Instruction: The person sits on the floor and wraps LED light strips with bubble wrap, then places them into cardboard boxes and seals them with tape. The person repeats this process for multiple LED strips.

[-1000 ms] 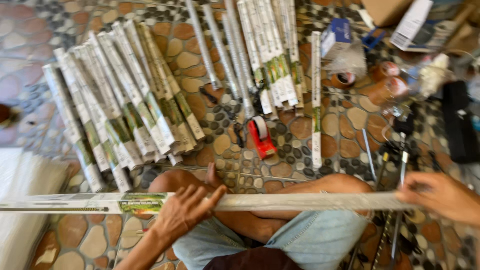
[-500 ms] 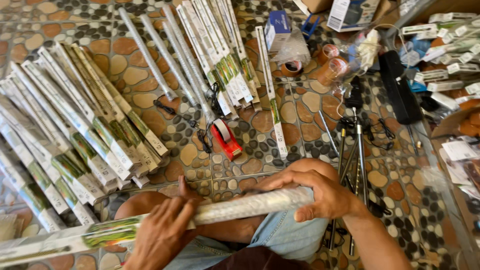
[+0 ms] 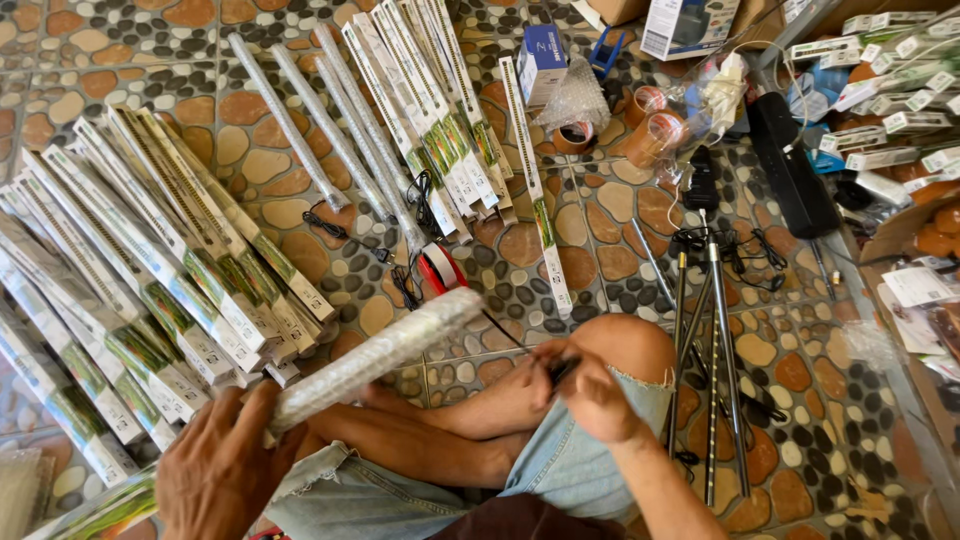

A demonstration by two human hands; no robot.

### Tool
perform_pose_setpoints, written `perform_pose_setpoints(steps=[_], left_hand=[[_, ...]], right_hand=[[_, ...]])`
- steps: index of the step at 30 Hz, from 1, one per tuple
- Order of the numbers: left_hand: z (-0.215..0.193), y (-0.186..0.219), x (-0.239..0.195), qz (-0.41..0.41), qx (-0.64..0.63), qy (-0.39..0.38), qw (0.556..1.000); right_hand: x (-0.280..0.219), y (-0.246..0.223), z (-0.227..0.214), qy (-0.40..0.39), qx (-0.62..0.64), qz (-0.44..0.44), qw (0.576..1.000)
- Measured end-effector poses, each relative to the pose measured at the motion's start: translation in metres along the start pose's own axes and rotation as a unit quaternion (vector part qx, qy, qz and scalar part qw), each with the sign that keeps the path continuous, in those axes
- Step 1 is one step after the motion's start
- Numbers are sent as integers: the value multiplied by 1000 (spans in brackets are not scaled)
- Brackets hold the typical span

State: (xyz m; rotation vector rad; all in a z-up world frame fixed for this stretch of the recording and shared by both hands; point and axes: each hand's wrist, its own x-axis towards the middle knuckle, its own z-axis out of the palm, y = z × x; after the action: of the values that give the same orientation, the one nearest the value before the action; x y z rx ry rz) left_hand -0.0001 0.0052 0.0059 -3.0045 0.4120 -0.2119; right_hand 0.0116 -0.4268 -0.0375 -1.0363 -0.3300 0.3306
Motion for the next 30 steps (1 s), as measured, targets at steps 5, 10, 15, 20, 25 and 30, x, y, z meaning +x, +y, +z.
perform_pose_setpoints(steps=[5,10,15,20,25,30], left_hand=[[3,-2,-11,13,67,3,998],[-5,3,-18,-11,118,72,990],[5,-2,-18,-33,102,-8,994],[32,4,-19,27,73,-6,997],[79,18,-41,110,30,-106,988],[42,46,-33,155,19,15,988]], right_hand=[[-7,-31,-25,103,-263,111,953],[1,-33,-17,-5,-484,143,863],[-1,-45,8,-69,-373,79,922],[0,-29,8,-4,-102,-71,992],[17,-26,30,104,3,-202,974],[23,-33,43,64,-344,-106,931]])
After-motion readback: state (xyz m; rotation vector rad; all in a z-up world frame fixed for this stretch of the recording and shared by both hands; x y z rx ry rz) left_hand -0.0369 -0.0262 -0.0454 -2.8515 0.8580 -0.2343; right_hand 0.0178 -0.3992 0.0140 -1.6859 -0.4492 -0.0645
